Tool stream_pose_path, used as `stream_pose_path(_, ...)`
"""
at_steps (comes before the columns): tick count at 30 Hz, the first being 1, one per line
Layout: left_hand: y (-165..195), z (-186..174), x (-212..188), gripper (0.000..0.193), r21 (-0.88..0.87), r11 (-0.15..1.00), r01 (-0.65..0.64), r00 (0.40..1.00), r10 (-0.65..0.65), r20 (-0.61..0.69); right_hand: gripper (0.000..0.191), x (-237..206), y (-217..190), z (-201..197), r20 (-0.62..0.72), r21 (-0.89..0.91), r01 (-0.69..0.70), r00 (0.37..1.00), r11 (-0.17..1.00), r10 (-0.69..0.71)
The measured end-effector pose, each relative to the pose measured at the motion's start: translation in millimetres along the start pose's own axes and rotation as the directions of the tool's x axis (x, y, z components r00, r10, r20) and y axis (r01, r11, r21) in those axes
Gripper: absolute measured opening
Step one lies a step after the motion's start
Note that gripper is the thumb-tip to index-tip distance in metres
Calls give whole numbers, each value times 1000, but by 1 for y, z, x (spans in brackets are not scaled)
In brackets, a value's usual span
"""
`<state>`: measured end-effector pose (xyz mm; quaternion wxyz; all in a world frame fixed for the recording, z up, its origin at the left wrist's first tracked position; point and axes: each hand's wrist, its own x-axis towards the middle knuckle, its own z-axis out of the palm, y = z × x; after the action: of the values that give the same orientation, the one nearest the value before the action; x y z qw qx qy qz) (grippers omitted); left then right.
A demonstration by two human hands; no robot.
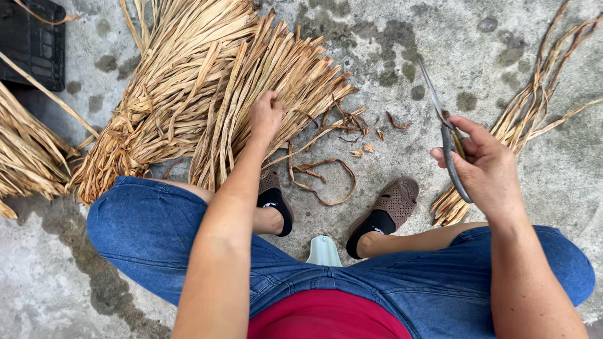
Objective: The person sits cross-legged on a concrete floor and uses shears to trim the ends of dried plant stalks. They repeatedly pick up stalks, align them, and cut the tips, placing the trimmed pieces aside.
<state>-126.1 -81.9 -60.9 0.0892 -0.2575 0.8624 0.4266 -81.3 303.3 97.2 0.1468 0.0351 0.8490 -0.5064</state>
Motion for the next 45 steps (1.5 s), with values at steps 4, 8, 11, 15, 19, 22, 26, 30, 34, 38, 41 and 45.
stream_pose_path(4, 45, -14, 0, 21, -359, 926, -116, 979, 167, 113, 61, -1, 2, 16, -35, 144, 44, 999, 989, -39)
stream_pose_path(8, 91, -41, -32, 23, -613, 788, -56, 938, 252, 239, 69, -5, -4, 33, -26, 190, 150, 989, 970, -148)
stream_pose_path(11, 113, -60, -76, 26, -724, 679, -121, 886, 403, 229, 78, -12, -16, 47, 34, 313, 212, 972, 926, -234)
stream_pose_path(15, 131, -66, -134, 35, -755, 594, -277, 808, 569, 151, 83, -27, -37, 66, 61, 193, 385, 913, 902, -403)
stream_pose_path(19, 137, -57, -161, 37, -798, 530, -286, 795, 596, 111, 89, -38, -55, 77, 0, 87, 492, 870, 866, -494)
stream_pose_path(22, 137, -44, -168, 35, -851, 471, -235, 784, 609, 121, 90, -41, -63, 82, -55, 60, 532, 847, 845, -529)
stream_pose_path(26, 132, -37, -170, 35, -865, 454, -212, 791, 600, 121, 89, -39, -71, 84, -106, -58, 543, 831, 838, -546)
stream_pose_path(30, 130, -37, -170, 33, -846, 464, -262, 806, 587, 73, 87, -39, -77, 86, -108, -109, 565, 811, 818, -575)
stream_pose_path(34, 133, -37, -170, 33, -833, 499, -237, 831, 549, 93, 86, -37, -79, 90, -105, -158, 556, 812, 816, -574)
stream_pose_path(38, 137, -37, -172, 30, -822, 519, -235, 851, 519, 84, 86, -36, -75, 95, -92, -160, 542, 824, 825, -559)
stream_pose_path(41, 138, -39, -174, 32, -714, 601, -359, 838, 545, 37, 84, -38, -71, 99, -88, -194, 560, 808, 805, -583)
stream_pose_path(45, 141, -42, -176, 33, -638, 639, -430, 833, 553, -9, 85, -40, -65, 103, -84, -204, 513, 839, 834, -537)
